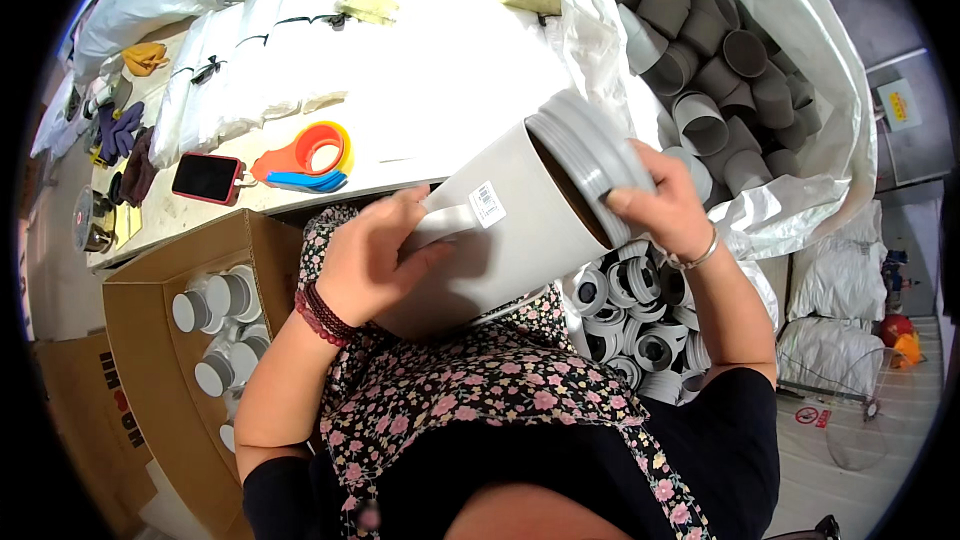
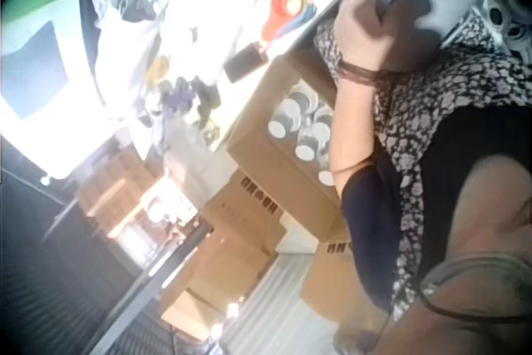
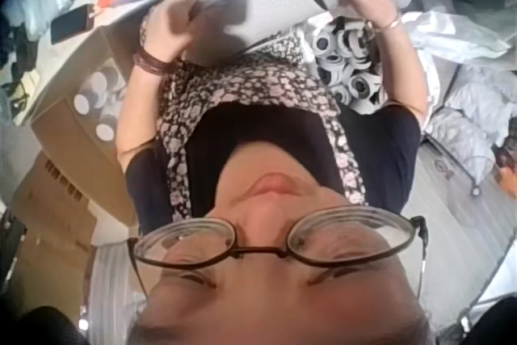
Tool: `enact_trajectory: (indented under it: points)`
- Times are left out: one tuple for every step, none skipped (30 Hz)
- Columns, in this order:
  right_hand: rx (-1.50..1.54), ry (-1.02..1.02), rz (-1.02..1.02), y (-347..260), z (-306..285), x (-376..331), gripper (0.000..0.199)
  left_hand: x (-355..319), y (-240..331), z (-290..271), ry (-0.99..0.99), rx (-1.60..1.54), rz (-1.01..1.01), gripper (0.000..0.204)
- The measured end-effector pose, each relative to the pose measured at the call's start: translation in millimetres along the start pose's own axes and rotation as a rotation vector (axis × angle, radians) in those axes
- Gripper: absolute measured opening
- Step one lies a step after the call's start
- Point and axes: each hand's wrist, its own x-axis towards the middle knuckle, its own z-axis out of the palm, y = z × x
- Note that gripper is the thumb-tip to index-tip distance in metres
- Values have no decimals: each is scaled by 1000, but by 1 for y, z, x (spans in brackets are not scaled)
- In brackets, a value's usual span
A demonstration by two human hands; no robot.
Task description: The person places circular insulation components into plastic bags and then packs the bagged components into a large cardboard box.
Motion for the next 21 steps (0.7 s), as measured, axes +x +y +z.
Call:
enact_trajectory:
  points:
    - [-369, -48, -196, -1, 5, 1, 47, 0, 0, 0, -46, -14, -63, 34]
    - [-380, -17, -196, 0, 8, -1, 47, 0, 0, 1, -92, -29, -125, 34]
    - [-386, 11, -198, 2, 11, -3, 47, -1, -1, 1, -140, -38, -192, 34]
    - [-332, 16, -162, 3, 11, -5, 47, 1, 1, -1, -191, -31, -232, 34]
    - [-280, 22, -125, 4, 9, -6, 48, -1, 0, 0, -178, -17, -197, 35]
    - [-224, 29, -88, 5, 10, -8, 48, -5, -2, 0, -169, -2, -161, 36]
    - [-270, 29, -122, 10, 11, -9, 48, -7, -4, 1, -158, 14, -126, 37]
    - [-315, 29, -157, 17, 13, -11, 48, -9, -4, 3, -145, 29, -112, 37]
    - [-353, 30, -191, 21, 17, -11, 48, -9, -3, 5, -139, 50, -98, 37]
    - [-310, 43, -180, 17, 20, -10, 48, -10, -2, 6, -132, 71, -84, 37]
    - [-305, 30, -170, 19, 21, -9, 47, -11, 1, 10, -146, 98, -129, 35]
    - [-299, 20, -161, 21, 20, -6, 47, -11, 7, 14, -159, 127, -171, 34]
    - [-294, 10, -152, 23, 19, -4, 47, -10, 13, 18, -173, 155, -213, 33]
    - [-307, 20, -56, 20, 20, 1, 47, -9, 17, 23, -193, 177, -245, 33]
    - [-320, 34, 39, 12, 24, 8, 48, -7, 20, 26, -212, 200, -273, 33]
    - [-332, 48, 130, 5, 25, 15, 49, -5, 21, 27, -228, 226, -300, 33]
    - [-368, 31, 83, 2, 26, 18, 51, -4, 21, 27, -225, 204, -303, 32]
    - [-401, 22, 35, 0, 26, 20, 53, -2, 17, 24, -225, 185, -300, 30]
    - [-434, 13, -12, -2, 23, 23, 55, 0, 13, 21, -226, 166, -297, 29]
    - [-536, -96, 76, -12, 14, 27, 57, 3, 11, 15, -232, 91, -311, 27]
    - [-438, -143, 87, -21, 3, 33, 58, 6, 8, 10, -234, 69, -295, 27]
